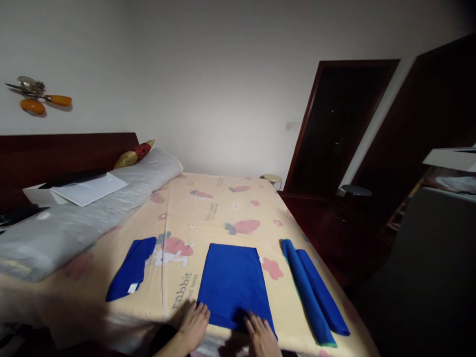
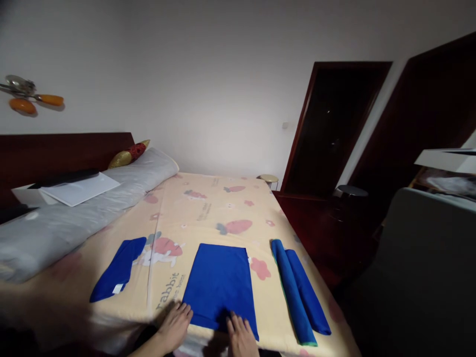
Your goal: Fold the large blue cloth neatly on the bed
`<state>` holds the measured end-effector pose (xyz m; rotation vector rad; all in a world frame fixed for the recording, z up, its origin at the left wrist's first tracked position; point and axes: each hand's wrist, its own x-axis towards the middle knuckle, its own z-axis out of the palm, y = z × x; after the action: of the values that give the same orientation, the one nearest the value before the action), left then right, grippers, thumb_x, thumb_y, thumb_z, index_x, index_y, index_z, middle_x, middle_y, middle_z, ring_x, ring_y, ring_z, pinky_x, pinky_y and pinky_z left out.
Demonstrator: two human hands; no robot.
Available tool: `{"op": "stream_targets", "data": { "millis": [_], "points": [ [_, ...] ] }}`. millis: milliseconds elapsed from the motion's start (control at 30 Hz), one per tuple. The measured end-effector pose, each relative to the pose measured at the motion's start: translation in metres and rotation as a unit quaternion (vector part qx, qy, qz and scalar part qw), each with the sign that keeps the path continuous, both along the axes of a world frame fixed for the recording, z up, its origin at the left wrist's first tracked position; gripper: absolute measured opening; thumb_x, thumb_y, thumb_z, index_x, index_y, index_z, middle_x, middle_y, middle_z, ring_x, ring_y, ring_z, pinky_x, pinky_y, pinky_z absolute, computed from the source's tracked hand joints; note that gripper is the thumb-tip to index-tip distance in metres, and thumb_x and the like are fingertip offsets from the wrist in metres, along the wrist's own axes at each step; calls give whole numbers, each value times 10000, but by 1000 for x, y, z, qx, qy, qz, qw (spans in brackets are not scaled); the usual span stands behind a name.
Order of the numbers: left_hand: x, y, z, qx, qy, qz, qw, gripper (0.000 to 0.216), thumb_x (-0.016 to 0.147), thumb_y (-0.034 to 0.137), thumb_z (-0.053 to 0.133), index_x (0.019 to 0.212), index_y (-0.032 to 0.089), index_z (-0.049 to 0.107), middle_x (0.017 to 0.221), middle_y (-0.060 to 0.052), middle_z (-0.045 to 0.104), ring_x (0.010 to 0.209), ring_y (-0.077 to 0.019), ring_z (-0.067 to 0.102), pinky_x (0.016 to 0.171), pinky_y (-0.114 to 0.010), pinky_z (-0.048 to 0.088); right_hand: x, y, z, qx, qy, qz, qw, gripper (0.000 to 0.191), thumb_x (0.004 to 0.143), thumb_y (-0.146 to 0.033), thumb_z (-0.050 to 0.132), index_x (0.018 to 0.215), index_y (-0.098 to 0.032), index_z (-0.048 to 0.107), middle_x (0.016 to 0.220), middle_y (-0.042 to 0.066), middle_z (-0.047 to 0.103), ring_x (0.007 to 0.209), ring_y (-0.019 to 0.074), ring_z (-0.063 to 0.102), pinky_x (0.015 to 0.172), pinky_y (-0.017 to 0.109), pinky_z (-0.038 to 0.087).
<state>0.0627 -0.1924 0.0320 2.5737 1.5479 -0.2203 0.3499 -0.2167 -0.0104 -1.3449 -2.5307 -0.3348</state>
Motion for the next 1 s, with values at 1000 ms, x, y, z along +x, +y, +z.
{"op": "stream_targets", "data": {
  "millis": [1000],
  "points": [
    [39,-22,-10,-53,-95,-191,976,541,911,152,373,1446,229,339,1487,-119,377,1368,-270,367,1080,-460,386,-27,-3,-26,60,-7,130,990,322,909,-255,463,1203,-261,596,1273,25,630,1050,176,620,863,271,469]
  ]
}}
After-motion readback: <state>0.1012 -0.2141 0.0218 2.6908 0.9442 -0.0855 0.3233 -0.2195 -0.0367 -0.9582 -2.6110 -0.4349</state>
